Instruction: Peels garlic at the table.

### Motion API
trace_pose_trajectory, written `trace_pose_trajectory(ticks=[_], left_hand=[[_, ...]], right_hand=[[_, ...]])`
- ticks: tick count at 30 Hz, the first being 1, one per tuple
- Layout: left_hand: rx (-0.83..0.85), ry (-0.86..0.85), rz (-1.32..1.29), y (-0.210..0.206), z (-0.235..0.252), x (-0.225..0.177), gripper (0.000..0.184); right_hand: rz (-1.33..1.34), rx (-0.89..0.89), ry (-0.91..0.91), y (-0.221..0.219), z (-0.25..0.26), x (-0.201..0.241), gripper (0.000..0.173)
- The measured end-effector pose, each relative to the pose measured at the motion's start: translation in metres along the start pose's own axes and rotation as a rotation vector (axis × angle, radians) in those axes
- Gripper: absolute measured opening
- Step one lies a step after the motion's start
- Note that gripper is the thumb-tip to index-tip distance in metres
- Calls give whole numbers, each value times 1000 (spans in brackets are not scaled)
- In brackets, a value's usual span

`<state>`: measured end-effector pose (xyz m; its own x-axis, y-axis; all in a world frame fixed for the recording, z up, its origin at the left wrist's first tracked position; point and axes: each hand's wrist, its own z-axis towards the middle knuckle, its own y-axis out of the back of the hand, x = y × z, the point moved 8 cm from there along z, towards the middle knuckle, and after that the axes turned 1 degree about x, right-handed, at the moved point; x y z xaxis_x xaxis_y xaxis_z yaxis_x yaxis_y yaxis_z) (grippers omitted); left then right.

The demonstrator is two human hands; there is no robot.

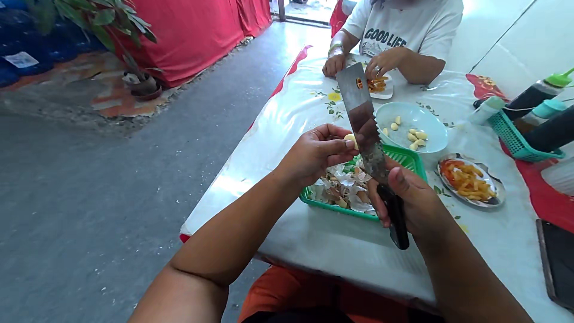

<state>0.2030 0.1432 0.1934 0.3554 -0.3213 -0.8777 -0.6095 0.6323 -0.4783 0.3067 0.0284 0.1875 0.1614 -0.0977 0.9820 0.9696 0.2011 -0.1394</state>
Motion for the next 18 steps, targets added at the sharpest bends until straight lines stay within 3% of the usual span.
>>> trace_pose_trajectory(ticks=[18], left_hand=[[18,35,45,0,-1,2,14]], right_hand=[[-22,-88,32,8,-1,2,62]])
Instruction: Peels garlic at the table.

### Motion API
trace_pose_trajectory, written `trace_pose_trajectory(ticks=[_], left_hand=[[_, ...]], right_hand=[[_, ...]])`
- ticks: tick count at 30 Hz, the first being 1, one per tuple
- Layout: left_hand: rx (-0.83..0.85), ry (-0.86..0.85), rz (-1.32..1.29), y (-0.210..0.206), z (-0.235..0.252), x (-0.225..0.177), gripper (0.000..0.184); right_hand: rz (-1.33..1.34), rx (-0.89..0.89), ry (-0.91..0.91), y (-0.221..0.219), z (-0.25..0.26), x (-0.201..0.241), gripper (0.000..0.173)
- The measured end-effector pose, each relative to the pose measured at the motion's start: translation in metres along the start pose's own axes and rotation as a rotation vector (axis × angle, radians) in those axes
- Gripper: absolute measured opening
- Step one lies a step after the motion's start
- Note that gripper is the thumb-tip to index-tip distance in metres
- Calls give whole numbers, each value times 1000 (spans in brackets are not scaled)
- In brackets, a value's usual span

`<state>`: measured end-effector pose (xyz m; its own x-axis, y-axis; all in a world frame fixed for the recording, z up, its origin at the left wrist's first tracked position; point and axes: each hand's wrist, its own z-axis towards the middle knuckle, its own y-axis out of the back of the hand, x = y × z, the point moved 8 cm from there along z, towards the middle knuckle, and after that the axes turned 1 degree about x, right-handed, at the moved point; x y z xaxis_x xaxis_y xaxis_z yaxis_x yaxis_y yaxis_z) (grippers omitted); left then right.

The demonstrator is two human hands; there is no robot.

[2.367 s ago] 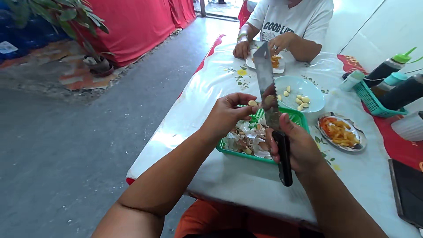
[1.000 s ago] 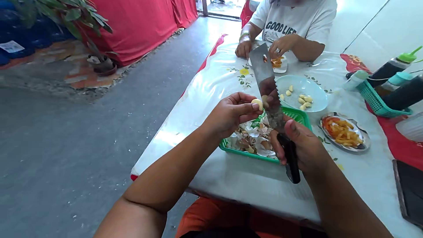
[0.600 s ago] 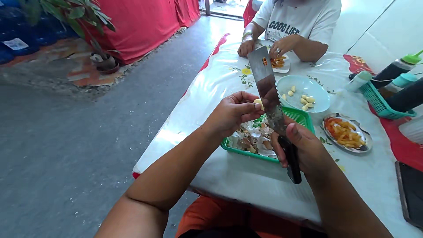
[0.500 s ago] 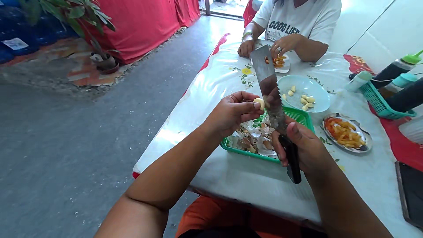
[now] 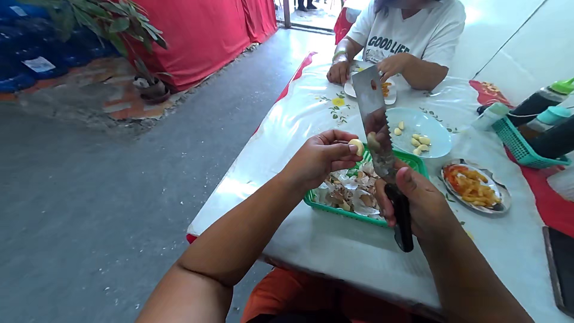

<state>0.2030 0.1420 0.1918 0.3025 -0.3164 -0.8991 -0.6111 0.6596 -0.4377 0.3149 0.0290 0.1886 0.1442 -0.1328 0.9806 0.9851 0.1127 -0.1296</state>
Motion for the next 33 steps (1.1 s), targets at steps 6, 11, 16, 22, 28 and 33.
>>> trace_pose_trajectory(ticks=[6,11,16,22,28,33], left_hand=[[20,2,-8,-1,1,-1,18],[11,2,-57,0,2,0,17],[33,8,-86,-4,1,2,13],[21,17,-51,-2,2,4,14],[14,22,-34,-1,2,3,14],[28,-1,-41,-3,2,2,16]], right_hand=[[38,-62,-6,8,-3,5,66],[39,74,-26,0,-3,2,69],[8,77,-44,-4,-1,-3,62],[-31,-5,-32,0,0,-1,59],[11,-29,2,5,-2,4,62],[-7,42,-21,0,-2,2,65]])
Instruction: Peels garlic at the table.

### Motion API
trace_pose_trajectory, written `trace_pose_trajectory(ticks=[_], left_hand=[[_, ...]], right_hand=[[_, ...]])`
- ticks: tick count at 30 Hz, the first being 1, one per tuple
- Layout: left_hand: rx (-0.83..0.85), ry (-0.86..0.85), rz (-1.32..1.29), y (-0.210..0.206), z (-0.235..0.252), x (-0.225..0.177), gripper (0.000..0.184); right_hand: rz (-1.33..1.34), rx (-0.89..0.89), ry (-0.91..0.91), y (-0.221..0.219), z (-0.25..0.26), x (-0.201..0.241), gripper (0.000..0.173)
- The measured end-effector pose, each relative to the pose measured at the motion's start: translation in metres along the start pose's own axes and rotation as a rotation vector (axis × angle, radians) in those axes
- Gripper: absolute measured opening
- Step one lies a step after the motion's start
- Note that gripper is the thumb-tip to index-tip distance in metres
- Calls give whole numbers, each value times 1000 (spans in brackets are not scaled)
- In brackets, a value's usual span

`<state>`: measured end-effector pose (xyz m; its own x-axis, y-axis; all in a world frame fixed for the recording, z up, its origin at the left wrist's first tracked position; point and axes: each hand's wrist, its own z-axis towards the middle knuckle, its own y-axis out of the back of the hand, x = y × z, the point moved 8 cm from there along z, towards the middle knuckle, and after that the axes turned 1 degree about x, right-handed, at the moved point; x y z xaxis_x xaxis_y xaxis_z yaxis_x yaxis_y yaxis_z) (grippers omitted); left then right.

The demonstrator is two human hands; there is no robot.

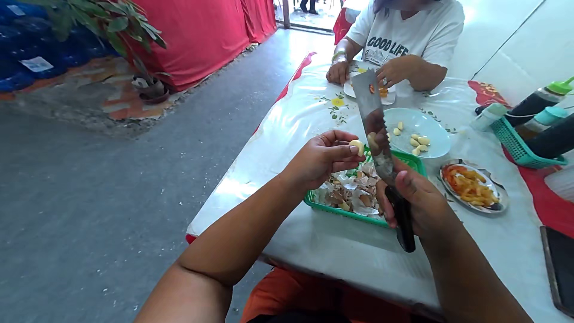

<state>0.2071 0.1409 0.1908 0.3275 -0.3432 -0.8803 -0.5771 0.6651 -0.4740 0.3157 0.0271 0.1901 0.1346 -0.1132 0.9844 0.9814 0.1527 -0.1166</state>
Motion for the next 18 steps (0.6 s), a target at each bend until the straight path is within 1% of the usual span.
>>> trace_pose_trajectory(ticks=[4,7,10,18], left_hand=[[24,-45,83,-1,-1,-3,23],[25,-86,173,0,-1,-7,21],[9,-113,202,0,-1,-9,19],[-24,-140,247,4,1,-11,19]], right_hand=[[12,22,-41,-2,0,-4,73],[27,33,-47,-2,0,-4,68],[7,11,-29,0,0,-2,62],[5,14,16,4,-3,5,59]])
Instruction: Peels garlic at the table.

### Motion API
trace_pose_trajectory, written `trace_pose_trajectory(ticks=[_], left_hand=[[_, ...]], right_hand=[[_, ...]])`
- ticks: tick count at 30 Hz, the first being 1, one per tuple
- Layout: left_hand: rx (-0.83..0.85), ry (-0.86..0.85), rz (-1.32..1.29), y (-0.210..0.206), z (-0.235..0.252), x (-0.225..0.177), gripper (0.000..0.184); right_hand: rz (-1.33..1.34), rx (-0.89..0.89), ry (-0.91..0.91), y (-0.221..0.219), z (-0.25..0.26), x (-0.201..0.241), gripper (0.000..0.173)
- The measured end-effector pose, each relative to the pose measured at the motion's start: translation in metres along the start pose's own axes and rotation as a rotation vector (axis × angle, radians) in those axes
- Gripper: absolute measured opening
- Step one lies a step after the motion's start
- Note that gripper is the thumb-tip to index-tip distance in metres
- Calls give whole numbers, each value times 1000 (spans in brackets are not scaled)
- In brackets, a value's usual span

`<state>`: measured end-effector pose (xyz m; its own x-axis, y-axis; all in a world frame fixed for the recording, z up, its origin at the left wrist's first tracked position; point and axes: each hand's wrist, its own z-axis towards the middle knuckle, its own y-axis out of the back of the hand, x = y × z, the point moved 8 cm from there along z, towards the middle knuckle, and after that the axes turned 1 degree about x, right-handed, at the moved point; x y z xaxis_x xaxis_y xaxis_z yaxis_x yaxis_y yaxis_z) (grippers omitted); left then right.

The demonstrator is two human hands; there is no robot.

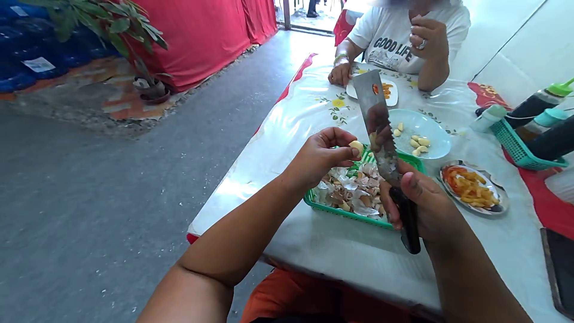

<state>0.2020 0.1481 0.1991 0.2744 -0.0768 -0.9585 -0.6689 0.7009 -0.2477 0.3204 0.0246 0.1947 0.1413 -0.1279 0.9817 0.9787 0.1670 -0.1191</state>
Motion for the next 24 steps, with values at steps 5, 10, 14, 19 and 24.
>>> trace_pose_trajectory(ticks=[5,10,14,19,24], left_hand=[[20,-44,166,-4,-2,-5,21],[42,-54,226,-8,-4,-3,15],[34,-37,214,-7,-4,-2,13],[34,-37,274,3,8,-13,19],[124,19,636,-22,78,-19,22]], right_hand=[[-2,-7,-85,0,3,-6,70],[-41,-23,-105,-1,4,-10,63],[-62,-57,-89,2,1,-5,57],[27,-99,-10,21,-16,16,62],[164,-193,139,48,-31,42,61]])
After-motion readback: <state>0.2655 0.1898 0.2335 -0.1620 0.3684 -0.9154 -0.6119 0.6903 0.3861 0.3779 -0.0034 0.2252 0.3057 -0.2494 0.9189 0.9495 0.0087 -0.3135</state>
